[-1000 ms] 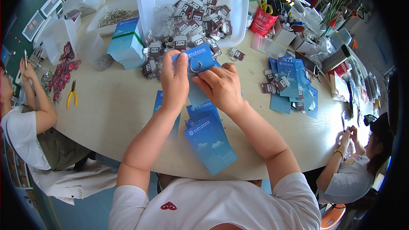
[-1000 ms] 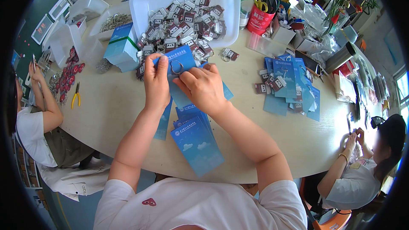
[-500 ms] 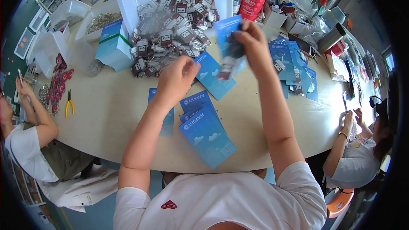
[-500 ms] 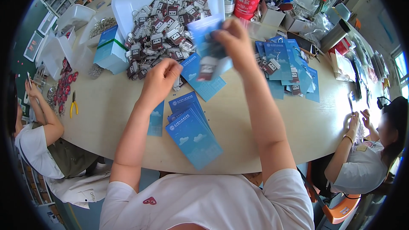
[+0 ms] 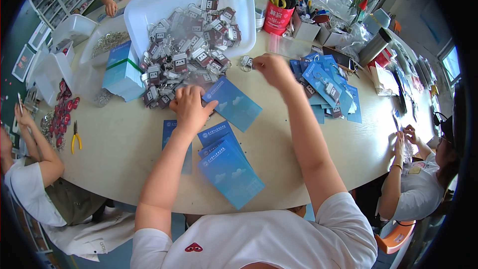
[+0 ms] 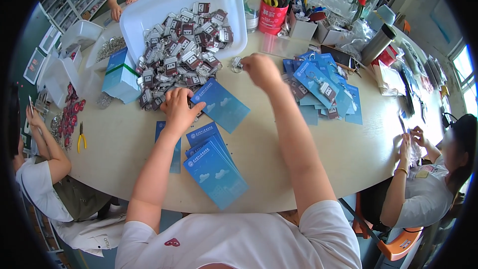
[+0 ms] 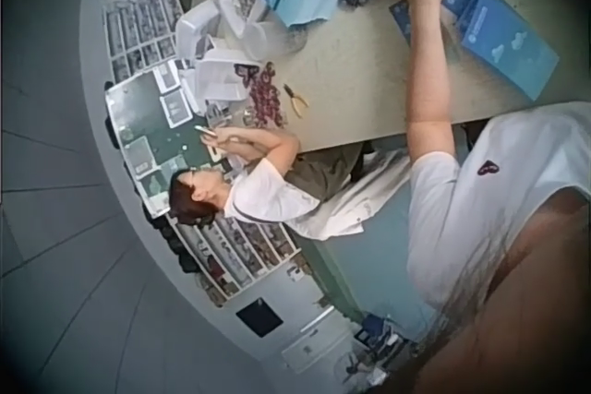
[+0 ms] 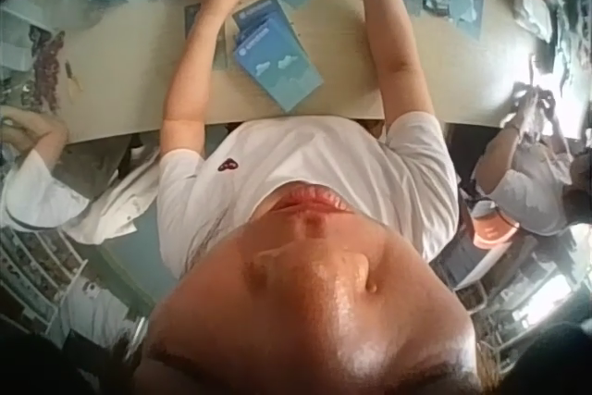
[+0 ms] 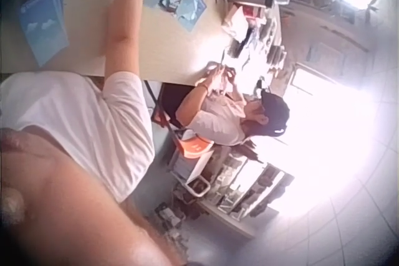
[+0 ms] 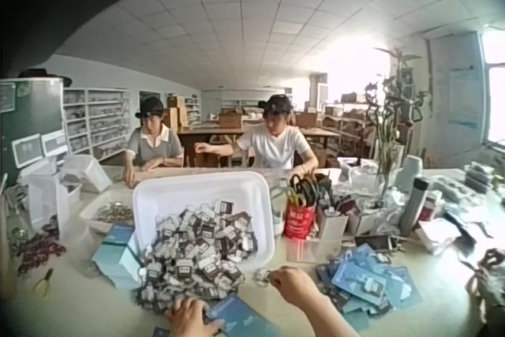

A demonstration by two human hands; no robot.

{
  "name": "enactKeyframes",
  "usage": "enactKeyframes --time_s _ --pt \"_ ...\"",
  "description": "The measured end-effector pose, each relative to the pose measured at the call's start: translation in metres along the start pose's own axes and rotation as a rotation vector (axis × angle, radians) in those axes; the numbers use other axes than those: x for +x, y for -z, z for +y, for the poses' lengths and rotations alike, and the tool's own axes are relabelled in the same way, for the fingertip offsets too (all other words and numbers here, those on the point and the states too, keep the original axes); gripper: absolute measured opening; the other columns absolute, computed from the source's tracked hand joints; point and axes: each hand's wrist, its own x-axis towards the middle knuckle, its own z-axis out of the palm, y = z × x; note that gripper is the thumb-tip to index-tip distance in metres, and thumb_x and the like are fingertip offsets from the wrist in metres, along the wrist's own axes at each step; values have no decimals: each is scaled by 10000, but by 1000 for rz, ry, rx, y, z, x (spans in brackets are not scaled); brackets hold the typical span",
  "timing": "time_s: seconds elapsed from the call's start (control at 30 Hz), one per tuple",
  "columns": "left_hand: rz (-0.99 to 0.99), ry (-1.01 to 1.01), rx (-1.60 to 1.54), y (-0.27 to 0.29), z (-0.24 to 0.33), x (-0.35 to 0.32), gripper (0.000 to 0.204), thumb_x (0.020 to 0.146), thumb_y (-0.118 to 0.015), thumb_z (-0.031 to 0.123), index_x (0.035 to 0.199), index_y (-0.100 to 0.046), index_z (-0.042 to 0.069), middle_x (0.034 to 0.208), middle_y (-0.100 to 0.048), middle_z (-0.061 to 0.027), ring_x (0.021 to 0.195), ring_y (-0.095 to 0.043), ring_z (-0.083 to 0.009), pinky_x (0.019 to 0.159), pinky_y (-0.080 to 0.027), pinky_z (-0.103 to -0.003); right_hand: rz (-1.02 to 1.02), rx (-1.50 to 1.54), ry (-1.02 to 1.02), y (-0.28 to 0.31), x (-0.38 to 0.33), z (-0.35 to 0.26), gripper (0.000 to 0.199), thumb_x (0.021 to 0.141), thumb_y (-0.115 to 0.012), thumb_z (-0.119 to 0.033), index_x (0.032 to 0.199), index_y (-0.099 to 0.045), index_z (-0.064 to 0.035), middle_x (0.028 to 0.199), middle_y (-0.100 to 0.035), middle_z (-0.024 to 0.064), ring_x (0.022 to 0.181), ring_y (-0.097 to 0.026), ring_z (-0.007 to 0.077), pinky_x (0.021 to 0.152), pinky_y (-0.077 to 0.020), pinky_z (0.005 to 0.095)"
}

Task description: The person assembles keychains by hand, attaching keychain rings to cardstock cards.

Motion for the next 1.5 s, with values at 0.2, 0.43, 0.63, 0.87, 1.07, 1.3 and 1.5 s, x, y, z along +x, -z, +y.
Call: enactKeyframes --time_s 0.2,0.43,0.63,0.87,1.07,1.3,1.5 --pt "43 250 -645 17 -4 8 273 776 -650 250 865 -514 30 683 -579 -83 608 -554 -226 641 -409 -371 -98 -60 -89 -30 -5 -2 114 782 -548 -127 863 -619 -93 964 -556 104 896 -552 302 756 -450 395" --pt "135 236 -711 39 -7 14 247 852 -567 216 911 -557 -23 806 -628 -158 741 -616 -269 662 -465 -339 187 400 44 -15 -1 -20 131 858 -519 -132 929 -551 -27 909 -571 100 862 -566 241 738 -452 322" --pt "137 106 -475 45 -20 20 247 871 -526 223 870 -557 -22 812 -613 -170 767 -588 -327 670 -442 -368 65 1018 -22 1 -2 -46 209 931 -466 -219 930 -490 -11 948 -577 55 940 -529 125 856 -394 261" --pt "286 202 -729 46 -11 18 266 887 -512 254 869 -551 -8 748 -597 -135 721 -583 -248 667 -436 -333 80 1178 22 5 -12 -81 167 928 -471 -215 899 -472 -50 820 -551 14 838 -561 107 738 -426 229" --pt "282 268 -842 51 5 13 288 895 -514 293 865 -529 7 715 -561 -76 649 -525 -150 606 -419 -289 100 757 288 -9 -31 -122 100 808 -584 -24 882 -521 -4 874 -541 89 671 -580 197 604 -473 280" --pt "414 166 -785 56 27 6 238 919 -481 261 894 -485 24 690 -539 -80 603 -499 -150 557 -411 -287 311 439 366 -11 -45 -143 209 719 -696 -111 866 -571 -32 841 -575 88 644 -584 254 552 -478 329" --pt "471 124 -764 59 31 4 237 921 -476 260 888 -481 26 683 -543 -94 570 -500 -176 539 -412 -299 254 453 336 -4 -49 -150 259 689 -725 -141 871 -577 -30 794 -579 81 616 -588 229 534 -478 310"
